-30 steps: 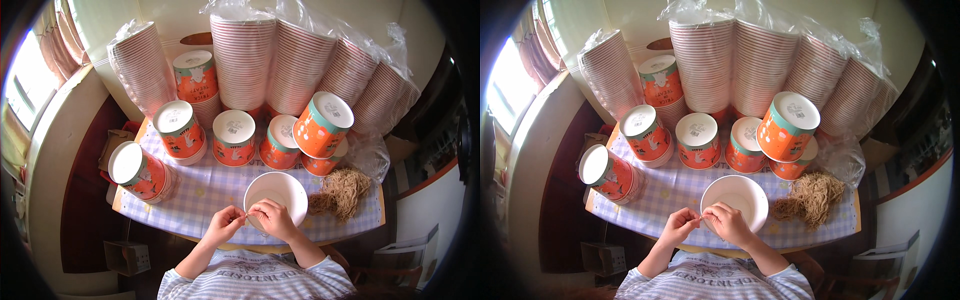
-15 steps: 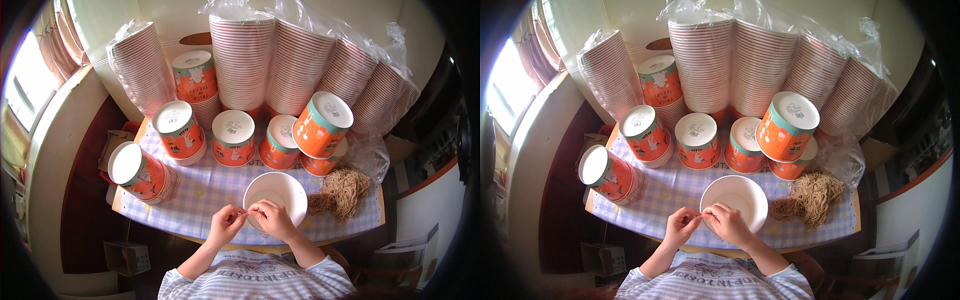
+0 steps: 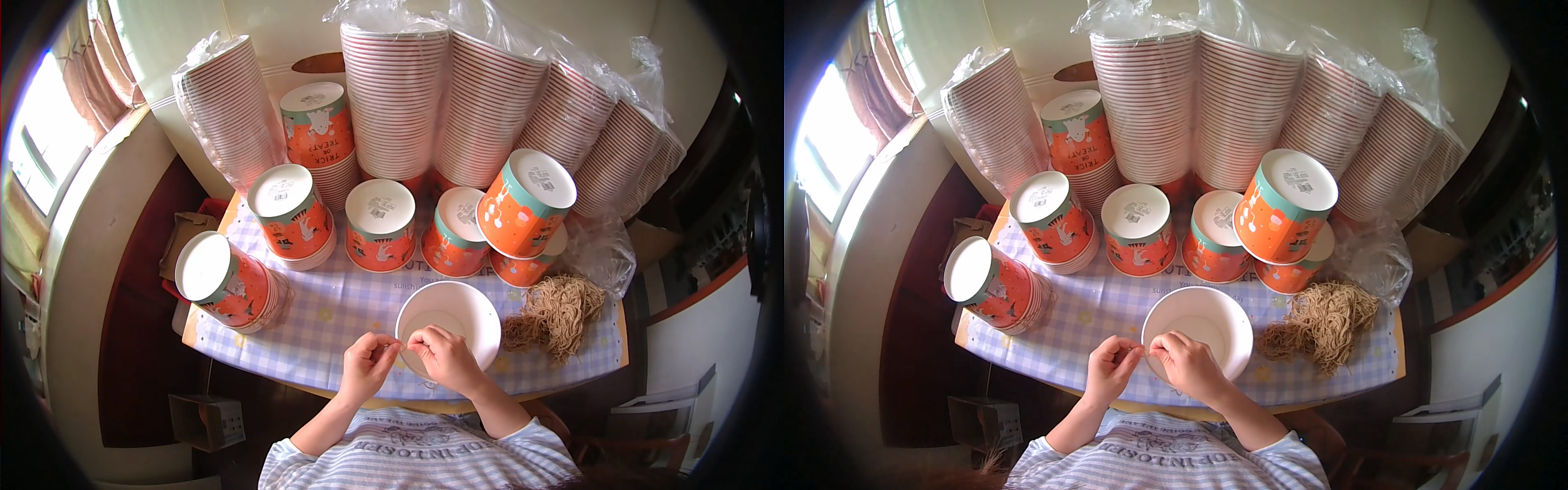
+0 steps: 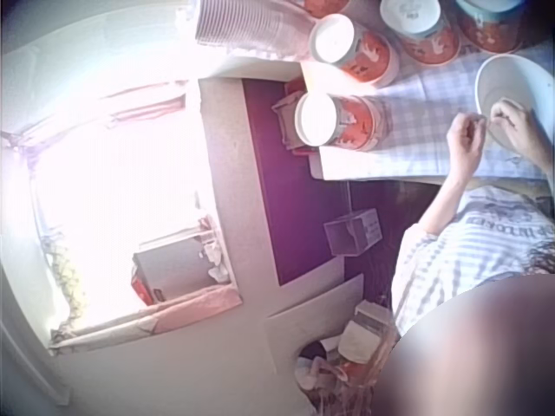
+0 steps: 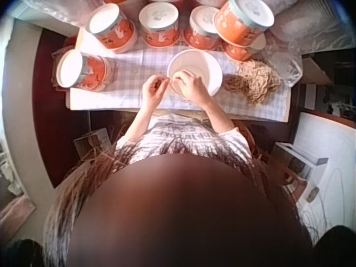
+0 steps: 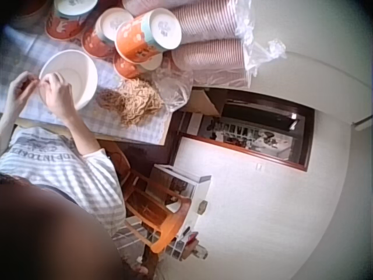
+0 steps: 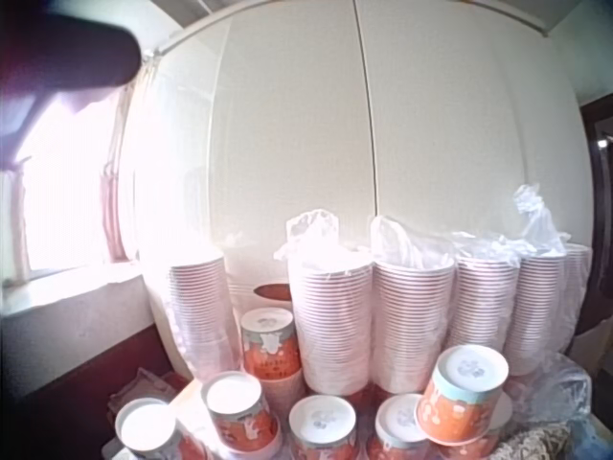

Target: Attaching elastic bands or strings to decorative paper buckets for assembly or packaging.

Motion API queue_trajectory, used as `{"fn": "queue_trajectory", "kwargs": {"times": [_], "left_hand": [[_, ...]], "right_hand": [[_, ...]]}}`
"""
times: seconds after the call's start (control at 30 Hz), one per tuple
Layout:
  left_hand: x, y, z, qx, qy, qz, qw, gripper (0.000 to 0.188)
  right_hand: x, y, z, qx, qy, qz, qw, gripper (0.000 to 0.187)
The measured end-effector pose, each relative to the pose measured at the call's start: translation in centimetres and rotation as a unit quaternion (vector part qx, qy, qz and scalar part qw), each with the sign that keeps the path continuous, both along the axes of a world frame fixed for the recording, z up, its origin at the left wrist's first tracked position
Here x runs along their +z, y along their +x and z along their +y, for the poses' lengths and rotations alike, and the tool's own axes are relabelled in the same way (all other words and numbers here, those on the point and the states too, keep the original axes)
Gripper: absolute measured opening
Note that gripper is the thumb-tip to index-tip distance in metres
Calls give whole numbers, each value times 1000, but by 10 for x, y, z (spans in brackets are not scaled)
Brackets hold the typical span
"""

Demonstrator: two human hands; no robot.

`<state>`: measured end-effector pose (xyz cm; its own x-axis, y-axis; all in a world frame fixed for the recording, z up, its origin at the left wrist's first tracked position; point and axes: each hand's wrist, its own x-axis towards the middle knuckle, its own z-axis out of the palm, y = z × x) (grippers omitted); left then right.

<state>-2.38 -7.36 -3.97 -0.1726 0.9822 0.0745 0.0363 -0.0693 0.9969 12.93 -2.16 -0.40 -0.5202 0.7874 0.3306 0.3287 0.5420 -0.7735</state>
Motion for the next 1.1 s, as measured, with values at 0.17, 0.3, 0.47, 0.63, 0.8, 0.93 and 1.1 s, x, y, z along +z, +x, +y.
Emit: {"fn": "queue_trajectory", "kwargs": {"times": [0.17,0.3,0.47,0.63,0.8,0.93,1.1], "left_hand": [[-1,1,0,13,12,-3,1000,4],[-5,2,1,20,18,2,1000,4],[-6,7,2,39,30,3,999,5],[-8,8,1,48,31,43,997,4],[-1,7,3,65,56,88,992,6],[-5,-7,4,44,112,104,987,8],[-14,-11,-3,31,121,48,991,12]], "right_hand": [[1,0,-1,5,-10,-10,1000,6],[1,0,-1,6,-11,0,1000,7],[1,1,0,18,-38,8,999,6],[0,1,1,35,-47,8,998,5],[1,3,0,37,-62,24,997,5],[10,6,-10,23,-32,26,999,13],[16,6,-34,50,-27,8,998,17]]}}
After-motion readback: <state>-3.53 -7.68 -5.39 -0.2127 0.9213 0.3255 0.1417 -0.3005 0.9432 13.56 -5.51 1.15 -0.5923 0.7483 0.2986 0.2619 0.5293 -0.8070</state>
